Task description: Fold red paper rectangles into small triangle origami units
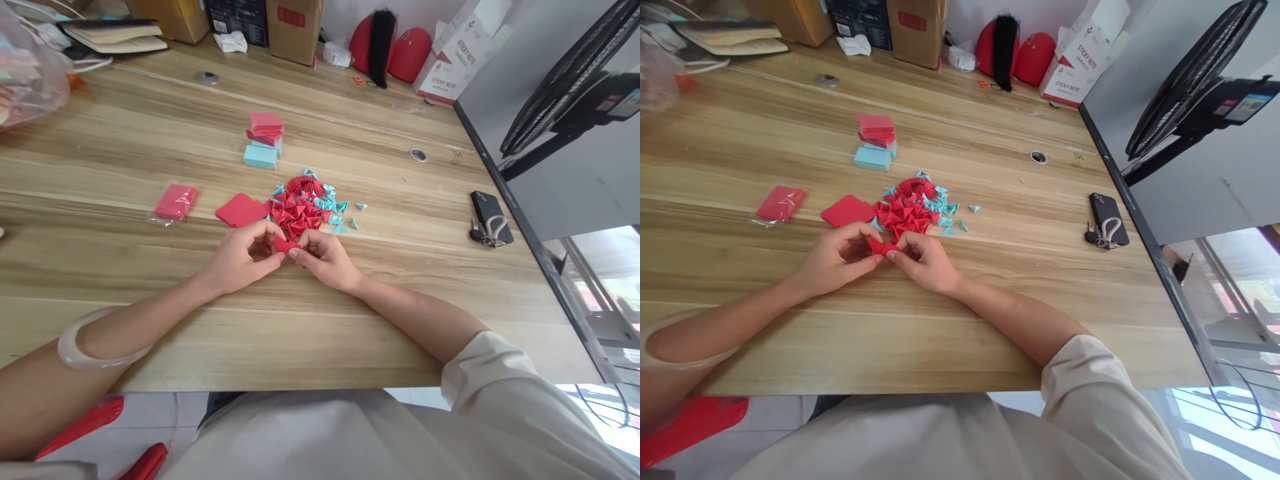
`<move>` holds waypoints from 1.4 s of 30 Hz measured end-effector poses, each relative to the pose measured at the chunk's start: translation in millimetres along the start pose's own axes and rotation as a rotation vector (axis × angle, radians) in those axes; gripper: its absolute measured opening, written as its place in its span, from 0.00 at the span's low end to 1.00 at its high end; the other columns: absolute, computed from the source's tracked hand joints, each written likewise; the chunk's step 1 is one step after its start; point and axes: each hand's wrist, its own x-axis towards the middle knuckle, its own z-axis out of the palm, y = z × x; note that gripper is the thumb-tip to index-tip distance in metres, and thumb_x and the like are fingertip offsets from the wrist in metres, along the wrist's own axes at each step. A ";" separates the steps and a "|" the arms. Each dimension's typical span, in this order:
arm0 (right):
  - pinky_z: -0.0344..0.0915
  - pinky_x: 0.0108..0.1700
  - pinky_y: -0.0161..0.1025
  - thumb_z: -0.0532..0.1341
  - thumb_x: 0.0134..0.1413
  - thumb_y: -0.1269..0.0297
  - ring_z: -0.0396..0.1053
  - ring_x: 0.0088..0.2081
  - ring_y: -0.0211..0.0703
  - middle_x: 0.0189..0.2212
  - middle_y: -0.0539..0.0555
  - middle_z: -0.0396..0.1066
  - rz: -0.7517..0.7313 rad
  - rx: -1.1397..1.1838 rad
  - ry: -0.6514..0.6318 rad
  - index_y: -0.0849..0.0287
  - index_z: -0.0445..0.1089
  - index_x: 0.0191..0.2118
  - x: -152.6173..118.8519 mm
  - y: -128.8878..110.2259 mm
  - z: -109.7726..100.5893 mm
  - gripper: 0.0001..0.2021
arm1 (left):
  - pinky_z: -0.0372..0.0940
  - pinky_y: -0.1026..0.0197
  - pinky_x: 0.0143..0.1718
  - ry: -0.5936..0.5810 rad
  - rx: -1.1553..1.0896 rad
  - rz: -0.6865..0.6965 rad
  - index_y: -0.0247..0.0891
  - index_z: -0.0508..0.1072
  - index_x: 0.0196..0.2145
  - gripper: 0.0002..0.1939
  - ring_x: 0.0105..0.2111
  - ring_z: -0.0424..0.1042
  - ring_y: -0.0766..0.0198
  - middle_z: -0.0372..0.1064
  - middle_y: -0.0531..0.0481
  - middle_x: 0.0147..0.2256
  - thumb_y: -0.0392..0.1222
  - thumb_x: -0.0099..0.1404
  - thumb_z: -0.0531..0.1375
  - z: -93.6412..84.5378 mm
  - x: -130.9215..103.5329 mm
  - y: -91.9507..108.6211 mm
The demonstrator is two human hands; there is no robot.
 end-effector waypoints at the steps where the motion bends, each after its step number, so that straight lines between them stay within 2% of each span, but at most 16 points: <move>1: 0.52 0.25 0.32 0.60 0.54 0.56 0.54 0.22 0.30 0.20 0.46 0.57 0.002 -0.003 0.002 0.60 0.59 0.27 0.1 -0.5 0.0 0.14 | 0.65 0.68 0.30 0.007 -0.001 -0.002 0.37 0.67 0.34 0.10 0.27 0.67 0.69 0.66 0.53 0.29 0.43 0.56 0.62 0.2 0.1 -0.3; 5: 0.51 0.24 0.31 0.61 0.53 0.56 0.54 0.22 0.30 0.20 0.46 0.59 0.013 0.003 0.011 0.61 0.61 0.28 0.5 -0.3 0.5 0.13 | 0.64 0.67 0.30 0.014 -0.007 0.005 0.37 0.67 0.33 0.10 0.28 0.67 0.68 0.66 0.52 0.29 0.43 0.56 0.62 0.3 0.8 -2.0; 10: 0.57 0.26 0.32 0.63 0.52 0.58 0.58 0.23 0.30 0.25 0.48 0.64 -0.003 0.081 0.029 0.61 0.65 0.33 1.6 4.9 1.2 0.12 | 0.65 0.67 0.32 0.027 -0.024 0.007 0.36 0.68 0.33 0.09 0.29 0.67 0.69 0.65 0.53 0.29 0.42 0.55 0.63 0.2 1.1 -2.8; 18: 0.62 0.28 0.33 0.63 0.52 0.53 0.62 0.25 0.32 0.24 0.49 0.65 -0.015 0.107 0.034 0.60 0.64 0.31 2.0 4.9 1.5 0.15 | 0.65 0.67 0.30 -0.013 -0.085 -0.079 0.36 0.69 0.29 0.12 0.28 0.67 0.68 0.68 0.51 0.28 0.46 0.53 0.65 -1.0 2.9 -0.8; 22: 0.64 0.29 0.33 0.63 0.51 0.54 0.63 0.27 0.32 0.26 0.50 0.66 -0.013 0.135 0.034 0.60 0.65 0.32 2.4 3.6 2.2 0.14 | 0.64 0.67 0.30 -0.007 -0.081 -0.064 0.35 0.71 0.29 0.11 0.28 0.67 0.67 0.69 0.51 0.28 0.46 0.54 0.65 -0.9 3.2 -1.1; 26: 0.66 0.29 0.32 0.64 0.49 0.53 0.66 0.29 0.33 0.30 0.51 0.68 0.014 0.196 0.067 0.60 0.65 0.35 2.2 -0.7 4.0 0.16 | 0.64 0.67 0.30 0.002 -0.056 0.015 0.36 0.71 0.29 0.08 0.29 0.68 0.68 0.69 0.51 0.29 0.44 0.56 0.63 -1.2 2.3 -2.6; 34: 0.62 0.28 0.32 0.56 0.57 0.49 0.64 0.25 0.31 0.26 0.51 0.68 0.013 0.085 0.029 0.62 0.66 0.28 -0.7 -7.5 0.5 0.19 | 0.64 0.65 0.34 0.110 0.094 0.199 0.38 0.71 0.28 0.04 0.32 0.69 0.66 0.69 0.51 0.30 0.39 0.59 0.61 -3.6 0.6 -2.2; 42: 0.47 0.22 0.31 0.65 0.49 0.53 0.51 0.20 0.28 0.18 0.46 0.58 0.030 0.059 -0.067 0.64 0.69 0.29 -1.6 -5.9 0.8 0.16 | 0.64 0.68 0.32 0.189 0.288 0.434 0.37 0.74 0.26 0.03 0.30 0.71 0.69 0.71 0.51 0.31 0.34 0.58 0.62 -4.1 -1.0 -2.1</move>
